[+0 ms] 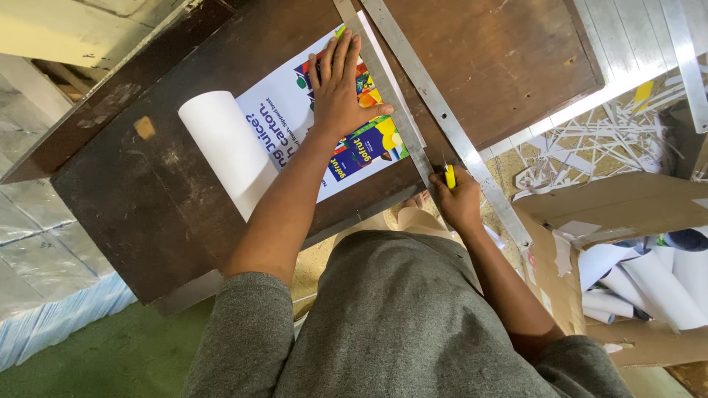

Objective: Cutting printed paper sheets using a metal ruler and a utility knife

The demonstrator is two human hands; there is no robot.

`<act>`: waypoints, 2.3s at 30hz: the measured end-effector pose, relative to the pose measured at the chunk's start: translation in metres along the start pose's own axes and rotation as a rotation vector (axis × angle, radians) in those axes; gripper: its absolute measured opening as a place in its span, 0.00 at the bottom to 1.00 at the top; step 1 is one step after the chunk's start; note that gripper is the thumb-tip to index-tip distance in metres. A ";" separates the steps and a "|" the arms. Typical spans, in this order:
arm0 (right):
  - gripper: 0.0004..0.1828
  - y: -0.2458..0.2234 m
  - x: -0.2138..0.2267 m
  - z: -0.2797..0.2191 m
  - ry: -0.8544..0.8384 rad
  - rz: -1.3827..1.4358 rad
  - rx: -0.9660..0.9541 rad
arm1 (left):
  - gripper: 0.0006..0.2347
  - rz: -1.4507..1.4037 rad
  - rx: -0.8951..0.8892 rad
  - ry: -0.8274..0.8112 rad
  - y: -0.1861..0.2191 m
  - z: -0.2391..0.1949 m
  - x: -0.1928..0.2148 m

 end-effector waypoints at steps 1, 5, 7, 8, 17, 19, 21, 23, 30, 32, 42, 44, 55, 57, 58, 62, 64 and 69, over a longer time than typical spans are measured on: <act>0.09 0.001 0.000 0.000 0.000 0.012 -0.002 | 0.62 -0.011 0.005 -0.002 0.000 0.000 0.001; 0.13 -0.004 0.001 -0.003 0.011 -0.105 0.049 | 0.62 -0.005 0.012 -0.044 0.001 0.004 0.003; 0.19 -0.020 0.002 -0.009 0.038 -0.311 0.253 | 0.63 -0.012 0.022 -0.120 0.001 0.005 0.003; 0.19 -0.024 0.000 -0.012 0.030 -0.317 0.267 | 0.63 -0.014 0.038 -0.111 0.003 0.008 0.007; 0.17 -0.098 0.014 0.003 0.086 -0.473 0.378 | 0.67 0.086 0.142 -0.234 0.029 0.030 0.023; 0.16 -0.093 0.010 0.030 -0.018 -0.369 0.267 | 0.67 0.104 0.161 -0.399 0.035 0.033 0.028; 0.23 -0.126 0.003 0.048 -0.041 -0.308 0.143 | 0.63 0.134 0.192 -0.336 0.038 0.036 0.017; 0.30 -0.150 -0.005 0.064 -0.062 -0.246 0.014 | 0.60 0.162 0.218 -0.277 0.040 0.037 0.016; 0.13 -0.193 -0.063 0.167 -0.098 -0.376 0.678 | 0.57 0.088 0.248 -0.252 0.035 0.036 0.009; 0.07 -0.207 -0.077 0.182 -0.078 -0.354 0.821 | 0.57 0.018 0.242 -0.249 0.035 0.034 0.020; 0.29 -0.211 -0.106 0.214 -0.088 -0.617 0.785 | 0.57 0.031 0.251 -0.317 0.028 0.032 0.010; 0.31 -0.212 -0.107 0.213 -0.088 -0.634 0.798 | 0.57 0.022 0.245 -0.331 0.028 0.032 0.004; 0.30 -0.216 -0.103 0.205 -0.114 -0.563 0.735 | 0.57 0.028 0.195 -0.318 0.025 0.027 0.013; 0.30 -0.215 -0.105 0.205 -0.106 -0.554 0.735 | 0.56 0.030 0.183 -0.374 0.025 0.025 0.020; 0.31 -0.215 -0.106 0.206 -0.098 -0.545 0.743 | 0.54 0.034 0.176 -0.424 0.024 0.025 0.023; 0.28 -0.215 -0.107 0.202 -0.088 -0.575 0.725 | 0.54 0.074 0.183 -0.375 0.023 0.025 0.020; 0.23 -0.213 -0.105 0.200 -0.086 -0.613 0.687 | 0.57 0.037 0.176 -0.377 0.023 0.025 0.021; 0.26 -0.204 -0.094 0.177 -0.082 -0.573 0.689 | 0.57 0.033 0.182 -0.326 0.022 0.026 0.017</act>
Point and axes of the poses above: each hand's wrist, its own z-axis towards the middle knuckle, its own x-axis out of the back of the hand, y = z × x, the point moved 5 cm from there along z, towards the middle knuckle, and after that the axes turned 8 degrees about z, right-handed, at the moved point
